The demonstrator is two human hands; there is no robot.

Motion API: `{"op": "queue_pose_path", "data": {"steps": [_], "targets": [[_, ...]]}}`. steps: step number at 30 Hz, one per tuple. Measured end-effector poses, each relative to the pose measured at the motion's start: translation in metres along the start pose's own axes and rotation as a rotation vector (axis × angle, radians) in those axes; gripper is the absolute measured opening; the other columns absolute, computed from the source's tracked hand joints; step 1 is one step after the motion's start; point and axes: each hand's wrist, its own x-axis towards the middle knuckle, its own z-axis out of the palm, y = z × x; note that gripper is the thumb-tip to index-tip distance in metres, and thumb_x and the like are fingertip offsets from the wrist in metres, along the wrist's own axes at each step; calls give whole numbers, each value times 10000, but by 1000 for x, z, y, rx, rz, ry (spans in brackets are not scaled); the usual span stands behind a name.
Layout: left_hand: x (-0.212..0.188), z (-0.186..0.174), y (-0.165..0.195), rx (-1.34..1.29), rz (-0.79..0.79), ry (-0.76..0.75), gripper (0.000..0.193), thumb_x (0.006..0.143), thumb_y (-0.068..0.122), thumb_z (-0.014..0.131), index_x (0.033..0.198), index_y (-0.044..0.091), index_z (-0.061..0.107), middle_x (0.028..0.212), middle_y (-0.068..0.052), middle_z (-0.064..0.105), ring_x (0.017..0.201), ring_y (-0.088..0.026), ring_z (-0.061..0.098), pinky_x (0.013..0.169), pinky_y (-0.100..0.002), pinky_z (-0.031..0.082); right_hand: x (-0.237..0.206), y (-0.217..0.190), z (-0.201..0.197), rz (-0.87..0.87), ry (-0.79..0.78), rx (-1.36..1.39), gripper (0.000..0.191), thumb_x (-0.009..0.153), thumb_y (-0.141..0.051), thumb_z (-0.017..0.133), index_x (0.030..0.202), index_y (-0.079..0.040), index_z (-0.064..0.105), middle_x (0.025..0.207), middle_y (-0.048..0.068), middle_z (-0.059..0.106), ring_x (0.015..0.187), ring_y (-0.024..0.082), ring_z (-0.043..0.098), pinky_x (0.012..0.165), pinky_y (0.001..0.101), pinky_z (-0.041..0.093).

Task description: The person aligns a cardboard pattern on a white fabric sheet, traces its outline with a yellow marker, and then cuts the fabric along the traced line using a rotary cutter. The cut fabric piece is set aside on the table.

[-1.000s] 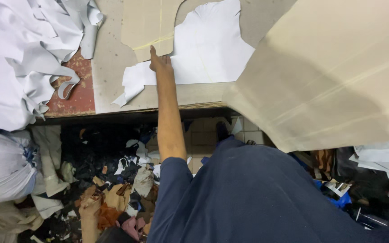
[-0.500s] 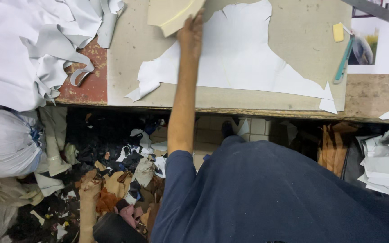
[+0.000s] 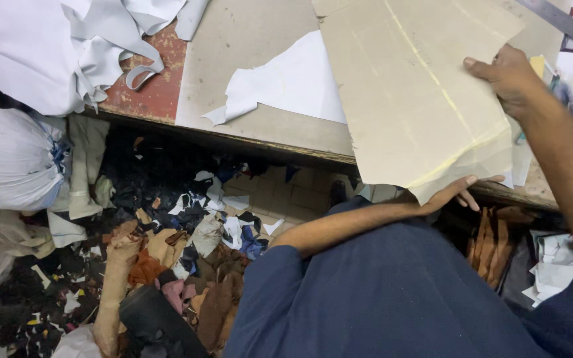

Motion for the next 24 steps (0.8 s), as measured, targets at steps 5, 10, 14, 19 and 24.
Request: {"op": "queue_pose_path", "data": {"steps": [5,10,14,19,24], "targets": [[-25,-32,-26,512,-110,-432,559,1049,344,587,1509,32,519,1257,-143,762,1094,-273,740,922,-400,604,-2,-25,-13,-369,-8,-85,472,1027,48,677,1464,65,500,1371,170,623,1294,235,627,1088,340,528],[-90,-76,-17,567,-266,-363,545,1014,388,602,1460,76,588,1292,-148,731,1187,-295,696,1021,-424,547,-24,-33,-59,-448,72,-196,382,1013,2,712,1352,70,551,1268,192,641,1189,285,639,1011,387,530],[-146,-106,6,518,-277,155,495,967,209,670,1435,71,580,1234,-138,722,1090,-243,689,952,-372,555,-52,-22,-73,-367,168,-375,319,1001,-35,740,1262,73,591,1185,209,654,1106,325,648,950,425,532],[-188,-114,5,444,-261,532,436,932,111,664,1348,-16,639,1148,-138,761,1018,-191,703,917,-333,559,-79,-20,-73,-158,299,-636,263,987,-80,775,1150,78,642,1082,231,672,1001,375,660,873,472,534],[-179,-96,-7,423,-329,385,420,945,127,666,1343,-4,637,1152,-144,760,1044,-197,713,921,-325,564,-116,-10,-73,12,453,-918,248,973,-126,810,1037,82,692,979,253,689,896,426,671,797,519,536]]}}
